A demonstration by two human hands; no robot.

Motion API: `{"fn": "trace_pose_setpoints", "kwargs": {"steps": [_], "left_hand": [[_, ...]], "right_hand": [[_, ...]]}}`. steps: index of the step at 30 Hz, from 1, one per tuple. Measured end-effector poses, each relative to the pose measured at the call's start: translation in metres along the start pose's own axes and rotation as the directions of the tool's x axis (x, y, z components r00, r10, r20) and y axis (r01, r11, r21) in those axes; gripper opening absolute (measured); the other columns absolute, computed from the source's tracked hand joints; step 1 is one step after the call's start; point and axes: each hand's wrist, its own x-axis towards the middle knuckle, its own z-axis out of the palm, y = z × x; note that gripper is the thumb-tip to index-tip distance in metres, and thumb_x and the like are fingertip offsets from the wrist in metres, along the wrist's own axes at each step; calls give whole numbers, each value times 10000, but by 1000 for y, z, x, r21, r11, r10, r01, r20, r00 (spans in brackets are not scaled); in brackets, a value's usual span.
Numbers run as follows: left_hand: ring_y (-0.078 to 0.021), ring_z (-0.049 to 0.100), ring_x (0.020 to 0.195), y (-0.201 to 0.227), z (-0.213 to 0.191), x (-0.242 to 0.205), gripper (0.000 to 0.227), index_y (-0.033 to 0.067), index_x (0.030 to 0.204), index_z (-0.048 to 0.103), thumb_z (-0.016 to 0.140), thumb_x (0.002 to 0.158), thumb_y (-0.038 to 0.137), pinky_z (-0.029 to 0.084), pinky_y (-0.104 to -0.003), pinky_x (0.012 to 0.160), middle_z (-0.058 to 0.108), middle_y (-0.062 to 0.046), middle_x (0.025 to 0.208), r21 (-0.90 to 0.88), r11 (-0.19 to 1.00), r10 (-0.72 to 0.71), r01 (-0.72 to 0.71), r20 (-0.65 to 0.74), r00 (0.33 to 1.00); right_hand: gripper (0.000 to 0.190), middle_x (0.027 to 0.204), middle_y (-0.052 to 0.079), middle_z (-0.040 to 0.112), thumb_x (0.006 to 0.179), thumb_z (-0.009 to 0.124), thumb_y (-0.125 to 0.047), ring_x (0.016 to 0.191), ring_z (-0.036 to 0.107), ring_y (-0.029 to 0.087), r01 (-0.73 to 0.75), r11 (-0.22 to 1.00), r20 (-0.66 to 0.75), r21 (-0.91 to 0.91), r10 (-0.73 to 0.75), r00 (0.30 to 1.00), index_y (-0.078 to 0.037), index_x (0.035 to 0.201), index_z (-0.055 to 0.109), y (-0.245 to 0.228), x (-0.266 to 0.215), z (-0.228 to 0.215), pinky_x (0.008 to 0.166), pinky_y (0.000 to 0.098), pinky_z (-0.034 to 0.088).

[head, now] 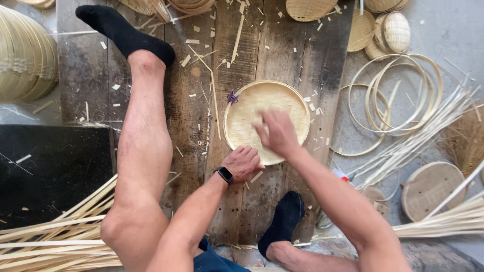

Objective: The person assembles a round bamboo lid by fitting a woven disc into a circular wooden frame and applying adhesive from a bottle.

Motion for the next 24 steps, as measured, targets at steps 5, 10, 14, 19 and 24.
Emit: {"fn": "trace_pose_setpoints", "kwargs": {"steps": [5, 10, 14, 19, 24], "left_hand": [[-224, 568, 941, -3, 5, -5, 172, 107, 959, 603, 568, 925, 271, 452, -356, 856, 569, -55, 944, 26, 999, 26, -26, -7, 1000], [-226, 550, 940, -4, 3, -11, 164, 99, 994, 597, 569, 957, 256, 439, -354, 865, 547, -58, 940, -8, 993, 116, -116, -28, 993], [-232, 554, 923, -4, 4, -7, 150, 108, 908, 576, 562, 935, 255, 444, -374, 867, 555, -60, 915, 64, 998, 13, -15, 29, 999], [-253, 562, 933, -14, 6, -4, 221, 104, 857, 564, 561, 947, 306, 444, -379, 842, 567, -76, 903, -10, 998, 61, -60, 50, 997], [-250, 566, 916, -12, -2, 6, 238, 91, 883, 583, 564, 965, 314, 451, -376, 841, 581, -83, 908, -25, 1000, 20, -17, 124, 992]], "right_hand": [[307, 958, 119, 557, 905, 712, -261, 918, 543, 308, 203, 975, 9, 88, -205, 979, -46, 1076, 574, -12, -106, 21, 848, 433, 423], [182, 1017, 83, 583, 918, 683, -188, 947, 544, 285, 273, 961, 46, -52, -271, 962, -90, 1031, 578, 6, -116, 38, 867, 413, 422], [216, 945, 92, 567, 814, 673, -122, 901, 542, 287, 283, 954, -13, -101, -286, 958, -88, 1012, 595, 11, -113, 45, 836, 417, 426], [185, 846, 110, 531, 739, 674, -106, 822, 521, 305, 248, 961, -68, -123, -258, 964, -87, 893, 573, 11, -110, 57, 768, 429, 415], [147, 849, 107, 533, 775, 678, -111, 827, 521, 297, 212, 970, -27, -118, -217, 976, -87, 871, 569, 9, -103, 49, 776, 414, 416]]}}
